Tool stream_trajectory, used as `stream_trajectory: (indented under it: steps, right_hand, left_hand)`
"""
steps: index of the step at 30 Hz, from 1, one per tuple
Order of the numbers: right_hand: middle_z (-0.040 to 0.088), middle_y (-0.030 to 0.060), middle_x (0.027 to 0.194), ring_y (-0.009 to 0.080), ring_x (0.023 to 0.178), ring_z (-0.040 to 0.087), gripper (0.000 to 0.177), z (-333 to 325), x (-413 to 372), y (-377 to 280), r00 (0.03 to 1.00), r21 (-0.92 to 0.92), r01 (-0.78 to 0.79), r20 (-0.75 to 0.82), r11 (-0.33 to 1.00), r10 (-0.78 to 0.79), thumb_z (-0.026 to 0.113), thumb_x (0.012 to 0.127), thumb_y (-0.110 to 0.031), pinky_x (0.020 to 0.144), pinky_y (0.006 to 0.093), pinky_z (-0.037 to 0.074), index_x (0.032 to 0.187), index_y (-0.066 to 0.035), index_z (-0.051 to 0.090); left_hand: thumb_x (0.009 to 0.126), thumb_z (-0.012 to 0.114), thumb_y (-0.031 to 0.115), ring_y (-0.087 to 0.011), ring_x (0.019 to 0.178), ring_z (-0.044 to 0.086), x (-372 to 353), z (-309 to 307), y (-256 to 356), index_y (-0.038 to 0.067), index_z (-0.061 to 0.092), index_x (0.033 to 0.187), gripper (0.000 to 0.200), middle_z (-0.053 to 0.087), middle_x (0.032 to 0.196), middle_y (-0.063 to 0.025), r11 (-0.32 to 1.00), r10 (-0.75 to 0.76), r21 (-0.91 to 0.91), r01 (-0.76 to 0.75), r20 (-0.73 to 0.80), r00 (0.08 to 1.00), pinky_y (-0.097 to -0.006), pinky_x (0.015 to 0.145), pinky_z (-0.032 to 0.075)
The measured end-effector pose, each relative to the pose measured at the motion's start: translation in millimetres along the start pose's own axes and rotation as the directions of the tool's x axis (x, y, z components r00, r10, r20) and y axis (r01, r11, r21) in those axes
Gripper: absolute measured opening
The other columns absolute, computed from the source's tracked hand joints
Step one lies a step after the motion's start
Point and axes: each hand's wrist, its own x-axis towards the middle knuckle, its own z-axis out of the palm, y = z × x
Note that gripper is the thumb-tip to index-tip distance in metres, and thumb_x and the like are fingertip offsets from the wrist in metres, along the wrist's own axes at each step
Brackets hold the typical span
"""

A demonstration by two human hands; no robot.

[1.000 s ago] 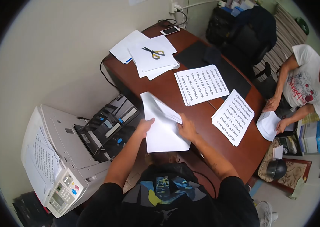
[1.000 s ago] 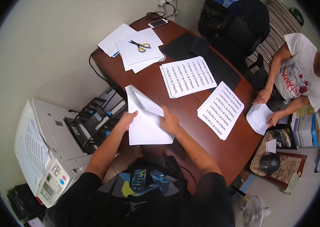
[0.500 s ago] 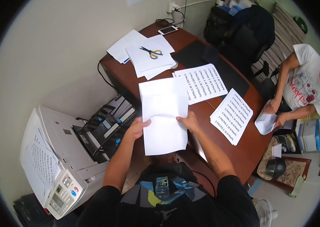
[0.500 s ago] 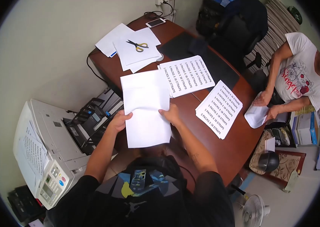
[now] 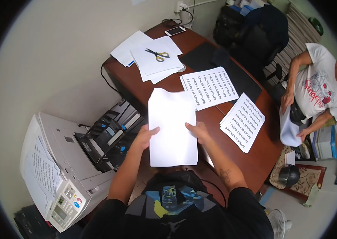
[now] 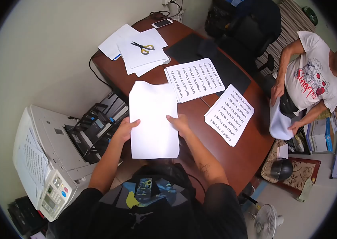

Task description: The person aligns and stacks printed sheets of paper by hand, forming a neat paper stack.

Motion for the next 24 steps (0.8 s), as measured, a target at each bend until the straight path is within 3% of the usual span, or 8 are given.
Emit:
stream_trajectory:
  steps: [3, 5, 6, 7, 9, 11, 16, 24]
  right_hand:
    - [0.069, 0.0232, 0.098, 0.0285, 0.082, 0.07, 0.036, 9, -4, 3, 0.994, -0.448, 0.076, -0.042, 0.891, -0.105, 0.072, 0.083, -0.014, 0.068, 0.0379, 0.056, 0.104, 0.013, 0.063]
    - [0.069, 0.022, 0.097, 0.0275, 0.08, 0.07, 0.037, 34, -51, -47, 0.991, -0.643, 0.111, 0.017, 0.757, -0.131, 0.074, 0.078, -0.015, 0.071, 0.0386, 0.054, 0.103, 0.012, 0.065]
    - [0.07, 0.0216, 0.096, 0.0272, 0.08, 0.07, 0.036, 36, -45, -48, 0.992, -0.541, 0.124, 0.05, 0.832, -0.115, 0.075, 0.078, -0.014, 0.072, 0.0379, 0.055, 0.102, 0.011, 0.065]
    - [0.07, 0.0213, 0.095, 0.0269, 0.079, 0.07, 0.036, 35, -41, -44, 0.992, -0.429, 0.124, 0.084, 0.895, -0.098, 0.075, 0.077, -0.013, 0.073, 0.0372, 0.055, 0.102, 0.011, 0.065]
    - [0.069, 0.0229, 0.099, 0.0275, 0.087, 0.069, 0.034, 6, -34, -44, 0.98, 0.0, 0.029, 0.196, 1.0, -0.029, 0.073, 0.079, -0.005, 0.078, 0.0366, 0.055, 0.107, 0.013, 0.063]
    - [0.07, 0.0176, 0.095, 0.0213, 0.085, 0.069, 0.031, -22, -52, -51, 0.946, 0.234, 0.152, 0.249, 0.96, -0.21, 0.073, 0.08, -0.002, 0.078, 0.0331, 0.055, 0.106, 0.012, 0.064]
    - [0.071, 0.0088, 0.09, 0.014, 0.082, 0.064, 0.019, -62, -95, -52, 0.845, -0.09, 0.533, 0.01, 0.841, -0.535, 0.074, 0.081, -0.003, 0.077, 0.0284, 0.052, 0.097, 0.007, 0.069]
    - [0.069, 0.0074, 0.098, 0.0155, 0.088, 0.062, 0.038, -78, -115, -15, 0.683, -0.117, 0.649, -0.346, 0.752, -0.643, 0.078, 0.079, -0.005, 0.084, 0.028, 0.049, 0.112, 0.005, 0.061]
  left_hand:
    - [0.089, 0.061, 0.003, -0.0276, 0.102, 0.065, 9, 28, -4, -0.007, 0.055, 0.123, 0.036, 0.064, 0.117, -0.0176, 0.966, -0.064, 0.242, 0.093, -0.124, 0.99, -0.0375, 0.089, 0.052]
    - [0.085, 0.064, 0.004, -0.0279, 0.101, 0.066, 15, 46, -13, -0.009, 0.055, 0.119, 0.037, 0.065, 0.114, -0.0183, 0.45, 0.176, 0.848, 0.28, -0.391, 0.903, -0.0385, 0.088, 0.052]
    - [0.084, 0.066, 0.004, -0.0268, 0.1, 0.065, 18, 47, -18, -0.008, 0.055, 0.118, 0.038, 0.065, 0.112, -0.0177, 0.369, 0.225, 0.903, 0.22, -0.316, 0.922, -0.0379, 0.088, 0.051]
    - [0.084, 0.066, 0.004, -0.0268, 0.1, 0.065, 22, 40, -17, -0.008, 0.055, 0.118, 0.038, 0.065, 0.112, -0.0177, 0.365, 0.22, 0.905, 0.219, -0.313, 0.924, -0.0379, 0.088, 0.051]
    - [0.085, 0.064, 0.003, -0.0252, 0.104, 0.064, 27, 14, -3, -0.007, 0.054, 0.122, 0.039, 0.064, 0.115, -0.0173, 0.841, 0.107, 0.54, -0.026, -0.119, 0.987, -0.0378, 0.09, 0.051]
    - [0.086, 0.065, 0.003, -0.0225, 0.108, 0.062, -4, 22, 41, -0.003, 0.056, 0.124, 0.039, 0.065, 0.117, -0.0138, 0.991, 0.02, 0.132, -0.035, 0.117, 0.993, -0.0381, 0.096, 0.048]
    - [0.078, 0.073, -0.003, -0.0173, 0.109, 0.059, 0, 59, 38, -0.003, 0.057, 0.124, 0.048, 0.064, 0.119, -0.0086, 0.951, 0.211, 0.169, -0.26, 0.26, 0.942, -0.0341, 0.098, 0.045]
    - [0.073, 0.075, -0.006, -0.017, 0.111, 0.056, 26, 114, -2, -0.003, 0.043, 0.136, 0.071, 0.058, 0.125, -0.0103, 0.842, 0.337, 0.34, -0.419, 0.276, 0.9, -0.0323, 0.097, 0.044]
